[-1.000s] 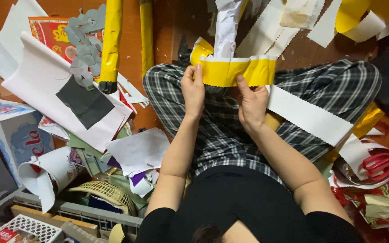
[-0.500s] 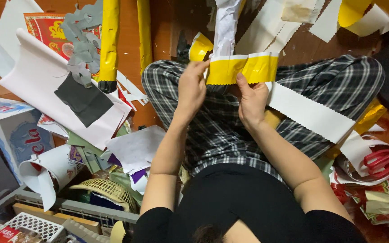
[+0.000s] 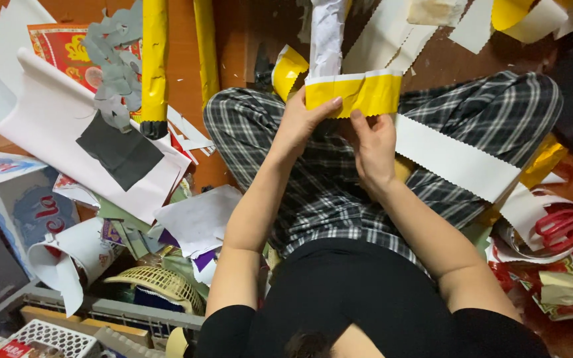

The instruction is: Applying paper strips with adhesive to a giraffe armature to create a paper-mache sculpture

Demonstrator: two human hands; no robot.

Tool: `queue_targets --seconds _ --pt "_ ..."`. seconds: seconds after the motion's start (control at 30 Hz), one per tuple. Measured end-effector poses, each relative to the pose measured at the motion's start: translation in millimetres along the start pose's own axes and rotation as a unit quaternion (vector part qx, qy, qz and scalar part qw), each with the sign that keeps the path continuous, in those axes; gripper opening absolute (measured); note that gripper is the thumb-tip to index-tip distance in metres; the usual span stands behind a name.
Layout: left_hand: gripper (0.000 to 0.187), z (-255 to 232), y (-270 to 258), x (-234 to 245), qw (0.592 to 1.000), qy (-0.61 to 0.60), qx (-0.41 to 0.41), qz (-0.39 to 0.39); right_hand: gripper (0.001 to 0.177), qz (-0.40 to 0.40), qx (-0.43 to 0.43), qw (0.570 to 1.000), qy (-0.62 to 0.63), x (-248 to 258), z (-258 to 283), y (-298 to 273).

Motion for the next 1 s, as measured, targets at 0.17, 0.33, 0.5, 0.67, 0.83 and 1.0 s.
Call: queue_targets --seconds 0.17,0.33,0.5,0.67,0.83,1.0 --pt "0.051 6 2 2 0.999 -0.034 0.024 -0.011 0.025 0.09 -0.008 0.99 -0.109 0 -26 -27" --pt "0.053 -5 -3 0 0.999 -0.038 0.03 -0.013 0.01 0.101 0.006 0.991 -0.092 4 -41 -13" --pt "0.052 -2 -5 -3 0.998 -0.051 0.041 -0.014 0.015 0.084 -0.026 0.995 -0.043 -7 -30 -11" --pt "0.05 -5 -11 -6 0.998 -0.048 0.037 -0.012 0.032 0.091 -0.086 0.99 -0.066 -5 -33 8" --pt "0.051 -21 -21 -9 0.999 -0.023 0.03 0.014 0.026 0.109 -0.159 0.978 -0.078 -17 -18 14" --pt "0.06 -12 -15 -11 1.0 0.004 0.011 0.027 0.05 0.128 -0.183 0.966 -0.13 -14 -22 20"
Point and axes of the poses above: each hand's wrist, its own y-axis towards the middle knuckle, its own x-axis out of the back of the hand, z = x × y, the point moved 8 cm from there along y, towards the middle knuckle, and after that the axes turned 4 degrees about -z, right-handed, at the moved point
